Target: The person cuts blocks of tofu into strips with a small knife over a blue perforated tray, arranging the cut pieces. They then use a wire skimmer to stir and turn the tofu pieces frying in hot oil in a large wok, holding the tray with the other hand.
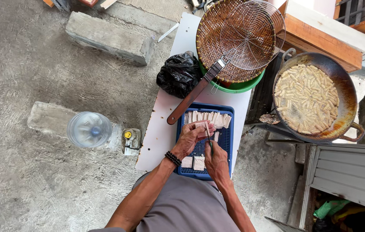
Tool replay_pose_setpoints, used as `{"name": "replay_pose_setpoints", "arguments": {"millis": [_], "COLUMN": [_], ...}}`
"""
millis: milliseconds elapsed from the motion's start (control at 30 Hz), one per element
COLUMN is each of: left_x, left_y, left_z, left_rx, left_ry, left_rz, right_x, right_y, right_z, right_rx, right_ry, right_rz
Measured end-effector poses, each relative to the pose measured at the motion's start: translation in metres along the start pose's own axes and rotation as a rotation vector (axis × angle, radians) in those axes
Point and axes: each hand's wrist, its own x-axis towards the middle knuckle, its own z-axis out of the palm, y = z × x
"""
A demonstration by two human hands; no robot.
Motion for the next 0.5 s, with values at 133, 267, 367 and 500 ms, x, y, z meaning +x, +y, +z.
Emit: {"name": "replay_pose_setpoints", "arguments": {"millis": [133, 267, 367, 500], "left_x": [-0.004, -0.005, -0.005, -0.001], "left_y": [0.006, 0.005, 0.001, -0.006], "left_z": [0.002, 0.005, 0.004, -0.007], "left_rx": [0.049, 0.087, 0.068, 0.077], "left_ry": [-0.062, -0.113, -0.086, -0.031], "left_rz": [0.004, 0.003, -0.017, -0.031], "right_x": [-0.001, -0.001, 0.001, 0.002], "right_y": [0.011, 0.025, 0.033, 0.039], "right_z": [0.007, 0.017, 0.017, 0.009], "right_rx": [-0.069, -0.06, 0.089, 0.662], "right_ry": [-0.046, -0.06, -0.112, -0.342], "right_rz": [0.044, 0.095, 0.209, 0.562]}}
